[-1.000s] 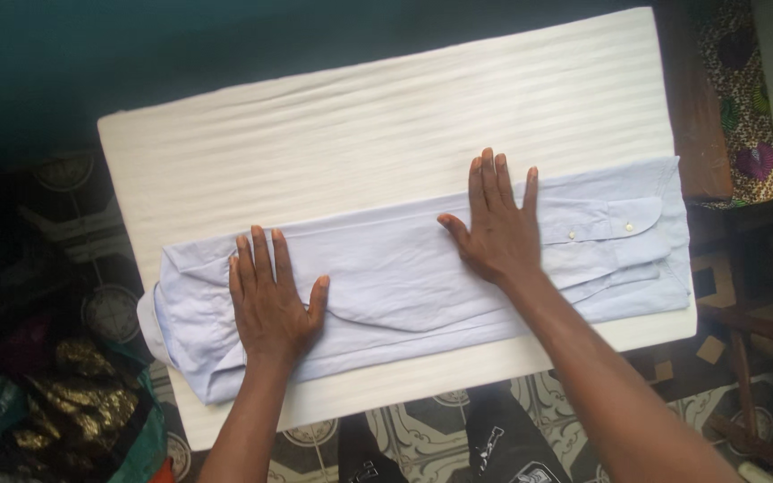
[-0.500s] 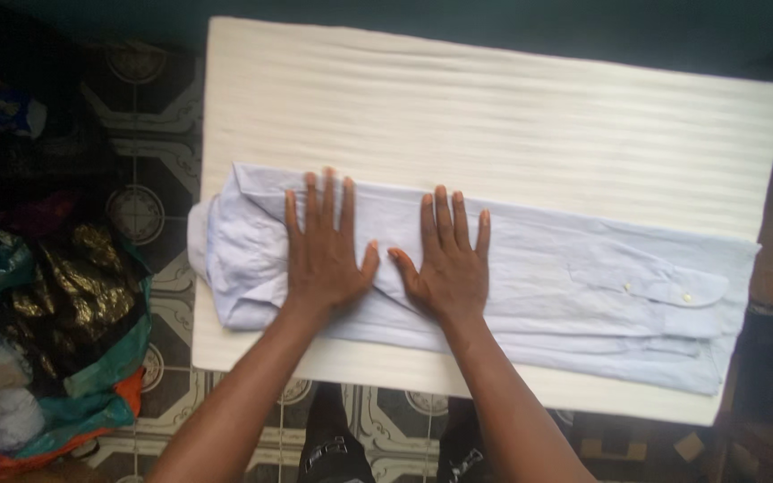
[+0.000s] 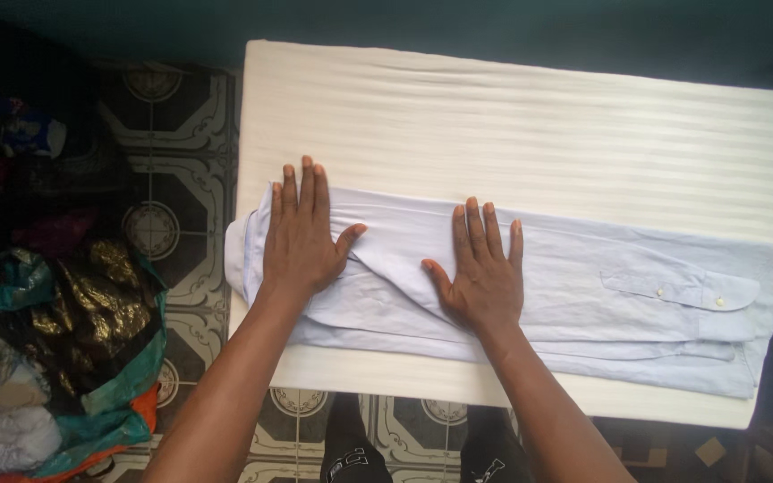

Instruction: The person folds a light blue button-down shirt by hand on a white board, bringing the sleeves and sides to the center and smoothing the fabric. They سپس carry the folded shirt to a white cabinet, place it inside, and pick up a white garment from a pile on a chair.

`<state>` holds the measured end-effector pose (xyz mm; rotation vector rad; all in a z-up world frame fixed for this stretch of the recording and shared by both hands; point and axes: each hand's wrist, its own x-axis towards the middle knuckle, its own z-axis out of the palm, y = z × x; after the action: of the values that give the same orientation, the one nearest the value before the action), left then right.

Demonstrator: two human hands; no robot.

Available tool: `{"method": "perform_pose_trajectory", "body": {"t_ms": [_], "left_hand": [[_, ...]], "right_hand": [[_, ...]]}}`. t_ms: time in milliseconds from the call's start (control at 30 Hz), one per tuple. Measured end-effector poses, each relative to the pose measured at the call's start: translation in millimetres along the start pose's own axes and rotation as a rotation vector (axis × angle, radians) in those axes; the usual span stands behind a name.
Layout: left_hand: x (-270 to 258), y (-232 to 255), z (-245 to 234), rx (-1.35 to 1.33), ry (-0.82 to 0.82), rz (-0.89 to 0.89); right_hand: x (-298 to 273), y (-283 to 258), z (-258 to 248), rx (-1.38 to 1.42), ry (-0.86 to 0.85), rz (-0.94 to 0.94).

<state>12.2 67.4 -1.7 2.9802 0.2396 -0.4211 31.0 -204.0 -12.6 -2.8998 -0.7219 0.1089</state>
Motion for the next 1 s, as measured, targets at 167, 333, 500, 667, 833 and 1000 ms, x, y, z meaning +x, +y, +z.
{"method": "perform_pose_trajectory", "body": {"t_ms": [167, 333, 500, 667, 833, 1000], "left_hand": [[0, -21, -13, -0.066, 0.004, -0.075], [-4, 16, -25, 0.111, 0.075, -0.120], [-6, 128, 13, -0.376, 0.164, 0.261], [-3, 153, 29, -0.248, 0.128, 0.191], [-5, 153, 28, -0.118, 0.123, 0.175], [-5, 153, 29, -0.127, 0.131, 0.193]], "right_hand": [[-4, 1, 6, 0.035, 0.003, -0.004], [-3, 2, 7, 0.028, -0.035, 0.016], [0, 3, 2, 0.069, -0.155, 0.068], [-15, 41, -1, -0.204, -0.126, -0.070], [-40, 152, -21, 0.037, -0.122, 0.072], [-46, 181, -31, 0.026, -0.099, 0.190]]}}
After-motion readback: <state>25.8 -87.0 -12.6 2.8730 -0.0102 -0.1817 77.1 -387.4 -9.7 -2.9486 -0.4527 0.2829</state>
